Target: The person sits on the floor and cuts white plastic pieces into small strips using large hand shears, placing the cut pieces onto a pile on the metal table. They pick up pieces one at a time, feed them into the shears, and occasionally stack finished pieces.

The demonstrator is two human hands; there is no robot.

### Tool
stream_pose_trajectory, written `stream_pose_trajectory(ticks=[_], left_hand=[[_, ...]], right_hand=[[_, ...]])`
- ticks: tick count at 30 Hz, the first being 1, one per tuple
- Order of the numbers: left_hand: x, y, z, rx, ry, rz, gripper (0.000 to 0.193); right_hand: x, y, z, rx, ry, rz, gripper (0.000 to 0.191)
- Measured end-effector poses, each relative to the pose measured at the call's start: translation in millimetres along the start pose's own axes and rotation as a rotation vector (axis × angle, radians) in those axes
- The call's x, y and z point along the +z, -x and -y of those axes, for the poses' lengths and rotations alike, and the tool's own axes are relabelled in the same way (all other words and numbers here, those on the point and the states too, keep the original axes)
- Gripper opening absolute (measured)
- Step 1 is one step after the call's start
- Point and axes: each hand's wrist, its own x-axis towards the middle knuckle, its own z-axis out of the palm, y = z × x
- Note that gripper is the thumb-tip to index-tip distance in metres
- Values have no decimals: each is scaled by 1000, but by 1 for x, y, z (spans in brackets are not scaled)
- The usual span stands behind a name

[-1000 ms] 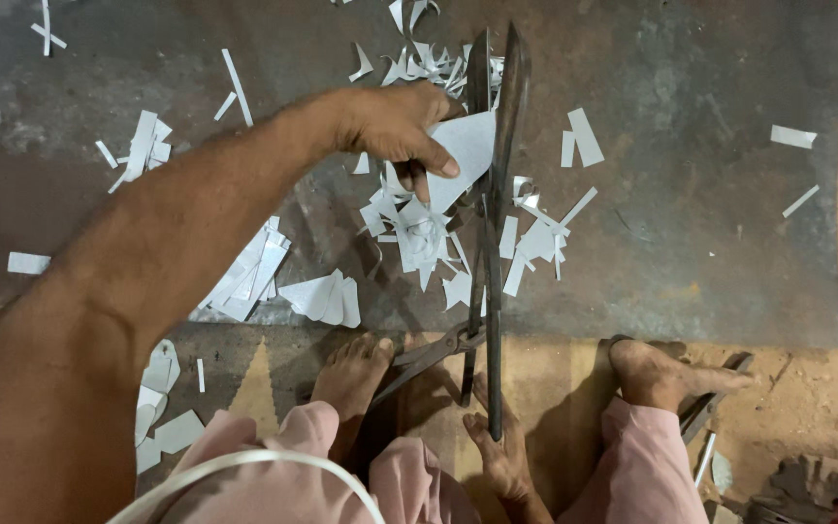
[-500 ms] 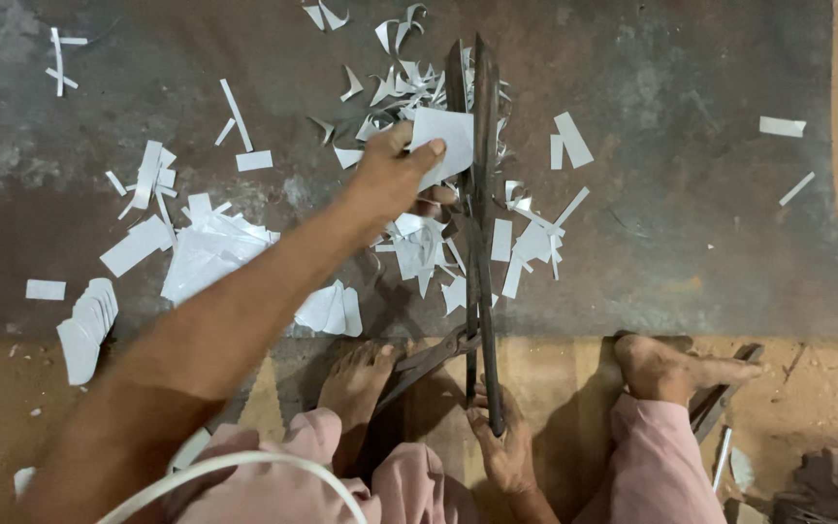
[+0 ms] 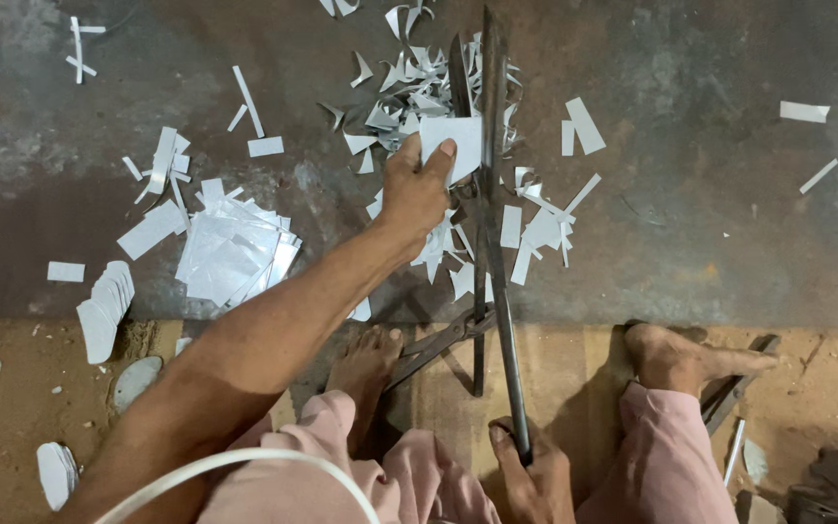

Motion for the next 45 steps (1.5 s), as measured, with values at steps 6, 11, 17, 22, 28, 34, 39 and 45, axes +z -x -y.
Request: stream_pose_trajectory(ticks=[6,11,17,22,28,34,39,45], left_hand=[[-4,-6,-6,-44,-55,60,15],[-18,-34,-9,44,-171,244,20],[-25,-70,-43,34,-444,528,25],[-23,-76,-65,149,-715,578,30],[-22,-78,-66,187,-687,620,32],[-21,-78,-67,104,-607,625,34],[-19,-74,-67,-8,-543,604,32],[-18,-71,-55,-47,-556,581,28]], right_hand=[[8,-12,5,35,-53,22,30],[15,-21,7,60,-17,11,30],[29,-45,-13,-8,-90,58,44],[34,-61,-28,-264,-189,75,65],[38,-75,-32,-408,-154,127,68],[50,-92,-30,-485,-105,31,50],[56,-96,-30,-357,-20,-39,38],[47,-63,-16,-345,79,-164,24]])
